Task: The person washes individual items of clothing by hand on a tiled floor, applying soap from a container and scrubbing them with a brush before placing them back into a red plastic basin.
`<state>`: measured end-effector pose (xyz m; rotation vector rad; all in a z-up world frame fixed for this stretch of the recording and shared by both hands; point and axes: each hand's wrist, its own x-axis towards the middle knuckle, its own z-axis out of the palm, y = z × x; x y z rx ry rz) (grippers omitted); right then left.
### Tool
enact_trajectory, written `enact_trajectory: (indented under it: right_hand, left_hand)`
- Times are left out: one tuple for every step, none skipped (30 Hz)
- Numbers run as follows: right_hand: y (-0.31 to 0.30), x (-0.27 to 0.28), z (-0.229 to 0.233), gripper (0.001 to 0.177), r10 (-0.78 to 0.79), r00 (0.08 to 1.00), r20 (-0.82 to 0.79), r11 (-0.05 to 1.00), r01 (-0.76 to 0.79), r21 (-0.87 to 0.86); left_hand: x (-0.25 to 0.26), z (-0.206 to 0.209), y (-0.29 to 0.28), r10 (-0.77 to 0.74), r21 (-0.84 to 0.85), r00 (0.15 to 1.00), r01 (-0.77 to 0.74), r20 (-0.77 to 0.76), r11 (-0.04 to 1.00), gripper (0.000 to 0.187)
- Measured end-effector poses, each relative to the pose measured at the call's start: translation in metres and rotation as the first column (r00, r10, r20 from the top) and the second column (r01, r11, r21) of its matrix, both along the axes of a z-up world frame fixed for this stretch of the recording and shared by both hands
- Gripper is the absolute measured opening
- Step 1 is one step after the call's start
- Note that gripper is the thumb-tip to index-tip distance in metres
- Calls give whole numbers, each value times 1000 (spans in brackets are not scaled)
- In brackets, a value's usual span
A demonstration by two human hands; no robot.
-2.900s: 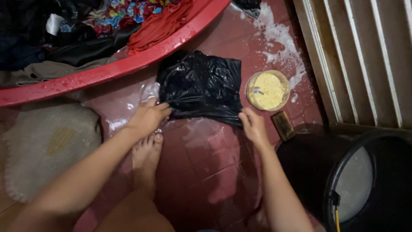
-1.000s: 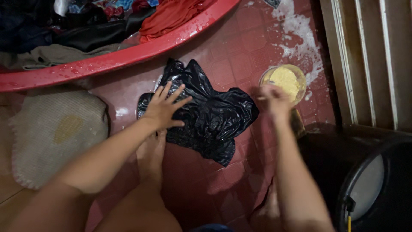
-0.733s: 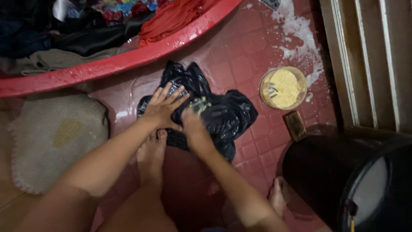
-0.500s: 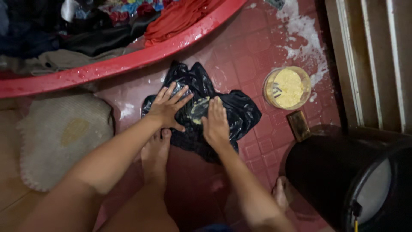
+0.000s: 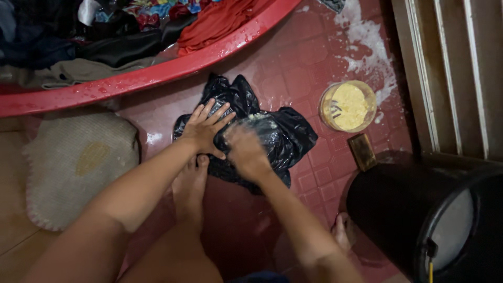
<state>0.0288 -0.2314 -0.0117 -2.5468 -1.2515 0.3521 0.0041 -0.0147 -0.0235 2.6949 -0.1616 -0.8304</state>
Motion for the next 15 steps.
enact_trajectory:
  right_hand:
    - [-3,-4,3,68,239,960,-144,971,-234,51]
    - [-11,-2,8,68,239,961,-139,971,-234,50]
    - [-28,3,16,63,254,966,-54,967,-255,-8]
    - [-45,10,22,58,272,962,30,961,-269,-67]
    - [-60,16,27,57,52,998,-25,996,-54,-67]
    - [-77,25,30,57,-170,982,-77,983,164,-79]
    - [-106,41,39,24,-170,985,-2,974,168,153]
    - [-128,62,40,20,-316,939,134,946,322,-32]
    - [-153,78,40,11,-488,814,316,860,510,15]
    - [-181,94,40,24,-684,711,163,728,655,201]
    - [-206,109,37,49,-584,623,521,775,619,128]
    - [-225,118,30,77,-387,455,802,796,604,41]
    - [-241,119,20,77,-384,457,802,798,602,39]
    - [-253,116,13,70,-585,599,547,706,708,-19]
    - [-260,114,8,63,-744,626,232,617,778,-118]
  left_hand:
    - [1,2,0,-2,1,1000,2,12,1000,140]
    - [3,4,1,-5,1,1000,5,24,1000,140]
    - [4,6,3,-7,0,1000,7,27,1000,140]
    - [4,8,5,-1,-12,999,2,41,1000,140]
    - [3,10,4,7,-26,998,-6,54,1000,139]
    - [3,10,3,8,-31,998,-6,55,1000,139]
    - [0,11,4,-1,-39,998,3,68,999,136]
    - [-2,9,4,-9,-47,997,13,81,999,132]
    - [-7,6,0,-6,-46,997,10,79,999,132]
    - [-14,1,-7,-24,-14,989,27,148,1000,121]
    - [-24,-5,-12,-44,21,975,40,216,999,110]
    - [-34,-12,-15,-40,23,976,35,213,999,110]
    - [-42,-21,-22,-78,-54,975,91,207,994,80]
    - [-52,-27,-28,-116,-131,971,145,207,981,52]
    - [-61,-29,-36,-112,-131,972,141,209,981,52]
